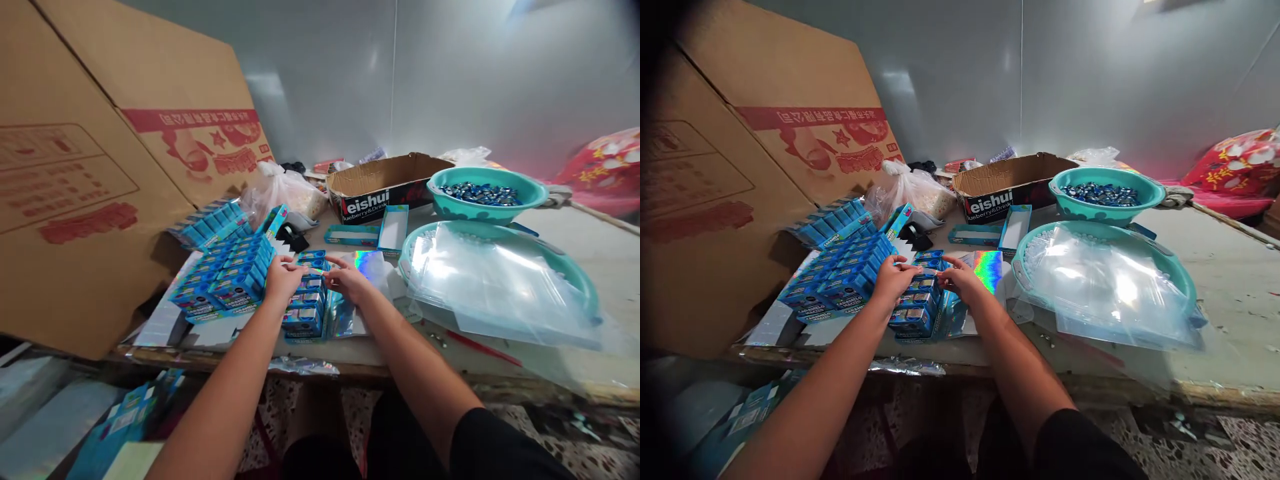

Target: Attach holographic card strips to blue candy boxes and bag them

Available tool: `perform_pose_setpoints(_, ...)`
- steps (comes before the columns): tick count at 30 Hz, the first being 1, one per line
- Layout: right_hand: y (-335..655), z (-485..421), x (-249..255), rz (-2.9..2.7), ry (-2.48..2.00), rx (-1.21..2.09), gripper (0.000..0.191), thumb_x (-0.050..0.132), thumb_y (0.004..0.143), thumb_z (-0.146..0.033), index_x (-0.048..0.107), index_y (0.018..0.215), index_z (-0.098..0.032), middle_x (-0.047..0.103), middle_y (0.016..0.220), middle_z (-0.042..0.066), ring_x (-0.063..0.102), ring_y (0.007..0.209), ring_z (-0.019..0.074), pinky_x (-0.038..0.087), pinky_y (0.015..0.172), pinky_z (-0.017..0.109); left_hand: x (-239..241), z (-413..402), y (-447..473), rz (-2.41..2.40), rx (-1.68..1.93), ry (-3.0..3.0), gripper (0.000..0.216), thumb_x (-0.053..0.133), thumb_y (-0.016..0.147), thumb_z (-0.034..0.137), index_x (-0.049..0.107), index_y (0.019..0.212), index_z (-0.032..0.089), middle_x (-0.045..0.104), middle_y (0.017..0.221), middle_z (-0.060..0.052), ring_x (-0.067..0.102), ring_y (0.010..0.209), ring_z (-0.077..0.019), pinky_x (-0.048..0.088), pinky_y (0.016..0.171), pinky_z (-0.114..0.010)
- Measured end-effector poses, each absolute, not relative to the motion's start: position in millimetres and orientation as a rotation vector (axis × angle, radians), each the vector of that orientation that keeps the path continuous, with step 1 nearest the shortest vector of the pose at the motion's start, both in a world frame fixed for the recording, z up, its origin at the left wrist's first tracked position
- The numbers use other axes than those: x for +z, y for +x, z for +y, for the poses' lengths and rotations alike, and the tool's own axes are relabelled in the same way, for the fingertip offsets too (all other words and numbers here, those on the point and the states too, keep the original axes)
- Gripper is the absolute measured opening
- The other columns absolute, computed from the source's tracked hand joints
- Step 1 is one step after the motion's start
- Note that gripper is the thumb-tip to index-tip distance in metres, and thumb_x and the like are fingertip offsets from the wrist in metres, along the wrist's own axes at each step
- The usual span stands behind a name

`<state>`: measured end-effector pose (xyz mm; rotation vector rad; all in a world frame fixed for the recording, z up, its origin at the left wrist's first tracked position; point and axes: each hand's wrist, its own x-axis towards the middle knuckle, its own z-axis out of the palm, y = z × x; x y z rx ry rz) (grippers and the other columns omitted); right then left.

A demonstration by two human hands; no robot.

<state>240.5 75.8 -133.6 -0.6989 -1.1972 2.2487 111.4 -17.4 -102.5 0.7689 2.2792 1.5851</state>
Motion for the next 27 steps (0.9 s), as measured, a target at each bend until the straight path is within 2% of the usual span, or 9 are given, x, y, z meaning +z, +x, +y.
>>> perform_pose_setpoints(5, 236.4, 73.2, -132.0, -1.063, -0.643, 2.224, 0.065, 0.061, 0.068, -0.004, 0.05, 0.13, -0.018, 0.058, 0.054, -0.009, 0.052, 0.05, 0.0095, 0.044, 0.053, 0.02, -106.0, -18.2, 110.4, 2.313, 1.606, 0.795, 0.041, 0.072, 0.063, 0.029, 0.045, 0.093, 0.024, 0.066, 0.072, 0.005, 0.06, 0.06, -0.0148, 0.043, 0.06, -0.026)
perform_pose_setpoints(11, 231.4, 67.3, -135.2, -1.006, -0.7, 2.242, 0.062, 0.058, 0.066, -0.001, 0.048, 0.125, -0.019, 0.056, 0.054, -0.008, 0.05, 0.047, 0.0099, 0.039, 0.048, 0.02, -107.8, -17.7, 108.6, 2.386, 1.544, 0.828, 0.038, 0.071, 0.063, 0.019, 0.046, 0.09, 0.024, 0.063, 0.069, 0.005, 0.061, 0.066, -0.0164, 0.045, 0.067, -0.028)
perform_pose_setpoints(14, 229.3, 63.4, -137.8, -0.953, -0.743, 2.249, 0.059, 0.058, 0.069, -0.003, 0.043, 0.124, -0.021, 0.055, 0.057, -0.008, 0.05, 0.048, 0.0098, 0.04, 0.048, 0.019, -106.7, -17.5, 107.6, 2.424, 1.544, 0.828, 0.048, 0.076, 0.058, 0.016, 0.049, 0.096, 0.023, 0.066, 0.092, 0.0, 0.065, 0.086, -0.0181, 0.047, 0.079, -0.029)
perform_pose_setpoints(16, 229.3, 60.5, -139.1, -0.943, -0.765, 2.259, 0.049, 0.062, 0.071, -0.006, 0.047, 0.115, -0.021, 0.052, 0.056, -0.009, 0.048, 0.047, 0.0095, 0.038, 0.046, 0.019, -106.5, -16.6, 106.2, 2.433, 1.553, 0.789, 0.058, 0.079, 0.053, 0.014, 0.05, 0.103, 0.023, 0.063, 0.108, -0.004, 0.064, 0.099, -0.0199, 0.047, 0.084, -0.03)
perform_pose_setpoints(17, 229.6, 59.1, -139.9, -0.952, -0.774, 2.27, 0.041, 0.064, 0.072, -0.008, 0.05, 0.108, -0.02, 0.051, 0.056, -0.008, 0.046, 0.045, 0.0092, 0.036, 0.045, 0.019, -107.0, -15.9, 105.4, 2.418, 1.551, 0.76, 0.061, 0.08, 0.052, 0.013, 0.051, 0.105, 0.023, 0.063, 0.11, -0.005, 0.064, 0.099, -0.0203, 0.048, 0.083, -0.03)
perform_pose_setpoints(19, 229.9, 56.0, -142.4, -0.989, -0.797, 2.292, 0.026, 0.07, 0.074, -0.015, 0.054, 0.095, -0.019, 0.051, 0.055, -0.006, 0.043, 0.043, 0.0085, 0.034, 0.043, 0.02, -109.5, -14.2, 104.1, 2.348, 1.536, 0.7, 0.06, 0.079, 0.054, 0.013, 0.051, 0.107, 0.021, 0.066, 0.102, -0.006, 0.067, 0.086, -0.0194, 0.051, 0.075, -0.03)
perform_pose_setpoints(21, 229.3, 51.8, -144.9, -1.031, -0.835, 2.282, 0.022, 0.072, 0.076, -0.023, 0.055, 0.089, -0.018, 0.052, 0.053, -0.006, 0.041, 0.041, 0.0084, 0.034, 0.042, 0.021, -113.0, -12.2, 103.6, 2.265, 1.528, 0.654, 0.052, 0.076, 0.058, 0.013, 0.054, 0.104, 0.019, 0.067, 0.087, -0.004, 0.066, 0.07, -0.0174, 0.052, 0.066, -0.029)
perform_pose_setpoints(24, 232.0, 39.9, -143.6, -1.078, -0.917, 2.197, 0.026, 0.068, 0.081, -0.025, 0.055, 0.101, -0.017, 0.049, 0.049, -0.008, 0.041, 0.04, 0.0091, 0.033, 0.043, 0.021, -114.8, -8.6, 104.5, 2.194, 1.566, 0.609, 0.041, 0.073, 0.056, 0.01, 0.058, 0.095, 0.017, 0.066, 0.074, -0.001, 0.063, 0.058, -0.0167, 0.051, 0.058, -0.029)
perform_pose_setpoints(27, 255.4, 20.1, -133.9, -1.156, -0.905, 2.036, 0.04, 0.063, 0.085, -0.022, 0.049, 0.122, -0.018, 0.056, 0.058, -0.006, 0.051, 0.048, 0.0116, 0.039, 0.05, 0.023, -102.8, -7.6, 106.6, 2.179, 1.684, 0.59, 0.029, 0.07, 0.056, 0.011, 0.061, 0.083, 0.017, 0.063, 0.066, 0.0, 0.063, 0.06, -0.0181, 0.052, 0.061, -0.03)
